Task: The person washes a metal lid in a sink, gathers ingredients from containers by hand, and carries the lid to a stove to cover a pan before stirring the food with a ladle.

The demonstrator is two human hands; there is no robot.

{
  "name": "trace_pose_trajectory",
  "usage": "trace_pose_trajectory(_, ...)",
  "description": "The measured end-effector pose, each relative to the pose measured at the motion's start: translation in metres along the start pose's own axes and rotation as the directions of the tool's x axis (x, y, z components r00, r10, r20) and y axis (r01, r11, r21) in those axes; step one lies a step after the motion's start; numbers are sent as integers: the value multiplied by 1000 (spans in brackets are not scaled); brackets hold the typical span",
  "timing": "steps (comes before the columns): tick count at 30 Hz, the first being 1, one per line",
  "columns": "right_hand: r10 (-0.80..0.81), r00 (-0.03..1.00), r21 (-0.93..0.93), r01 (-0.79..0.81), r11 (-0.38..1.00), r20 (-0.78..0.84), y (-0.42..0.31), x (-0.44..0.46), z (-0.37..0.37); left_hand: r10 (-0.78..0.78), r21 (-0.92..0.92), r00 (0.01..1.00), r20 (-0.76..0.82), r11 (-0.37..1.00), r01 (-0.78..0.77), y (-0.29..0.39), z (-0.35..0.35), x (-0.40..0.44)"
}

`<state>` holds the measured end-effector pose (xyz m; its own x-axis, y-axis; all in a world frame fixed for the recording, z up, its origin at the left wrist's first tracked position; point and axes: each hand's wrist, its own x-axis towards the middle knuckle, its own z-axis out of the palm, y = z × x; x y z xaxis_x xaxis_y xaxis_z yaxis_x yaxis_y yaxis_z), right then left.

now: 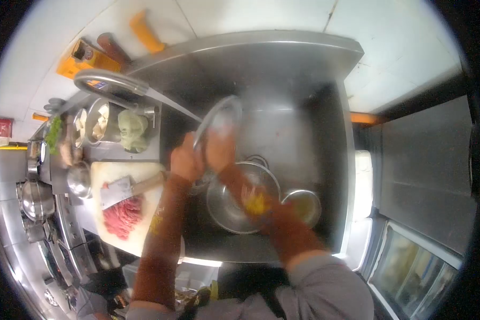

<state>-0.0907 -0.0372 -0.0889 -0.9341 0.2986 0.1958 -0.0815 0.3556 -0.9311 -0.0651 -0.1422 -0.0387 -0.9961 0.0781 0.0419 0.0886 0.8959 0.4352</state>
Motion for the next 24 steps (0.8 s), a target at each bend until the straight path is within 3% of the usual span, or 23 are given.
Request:
trace_pose_trajectory(2, -200, 979, -81, 196, 977, -43, 0, -8, 3, -86, 50, 996, 30, 995, 85, -1, 2, 3)
trace_pose_trajectory(3, -237, 968, -101, 228, 968, -88, 4, 0, 2, -40, 29, 999, -3, 999, 40, -4, 5, 4)
trace_pose_trajectory(6, 4, 962, -292, 78, 953, 272, 91, 74, 21, 33, -7, 998, -59, 999, -33, -17, 8, -12)
trace_pose_trajectory(7, -71, 889, -424, 285, 860, 452, 117, 98, 25, 47, -12, 996, -69, 999, -48, -15, 6, -10)
trace_pose_trajectory(10, 223, 911, -397, -73, 915, 347, 62, 86, 7, 53, -28, 994, -95, 998, -56, -16, 7, -10)
trace_pose_trajectory(12, -37, 994, -107, 48, 993, 102, 49, 32, 16, 55, -33, 993, -101, 998, -59, -17, 8, -13)
trace_pose_trajectory(13, -69, 997, 122, 64, 990, 32, 22, 19, 0, 71, -32, 992, -105, 997, -75, -15, 5, -13)
trace_pose_trajectory(16, -199, 976, 55, 205, 977, -87, 18, 28, -19, 130, 16, 990, -56, 991, -129, -12, 9, -19)
trace_pose_trajectory(17, -477, 870, 175, 493, 852, -127, -15, 36, -39, 140, 37, 990, -22, 990, -139, -13, 13, -23)
trace_pose_trajectory(20, -641, 660, -101, 724, 683, 392, -7, 65, -54, 63, 42, 996, -57, 997, -61, -14, 18, -32)
trace_pose_trajectory(21, -636, 714, -203, 697, 688, 293, 10, 86, -45, 73, 32, 994, -81, 997, -71, -13, 17, -29)
trace_pose_trajectory(23, -378, 902, -152, 412, 898, 211, 99, 124, -18, 70, 26, 993, -100, 997, -67, -17, 13, -45)
trace_pose_trajectory(24, -241, 963, 122, 227, 966, 118, 148, 127, -7, 55, 30, 994, -97, 998, -53, -19, 12, -47)
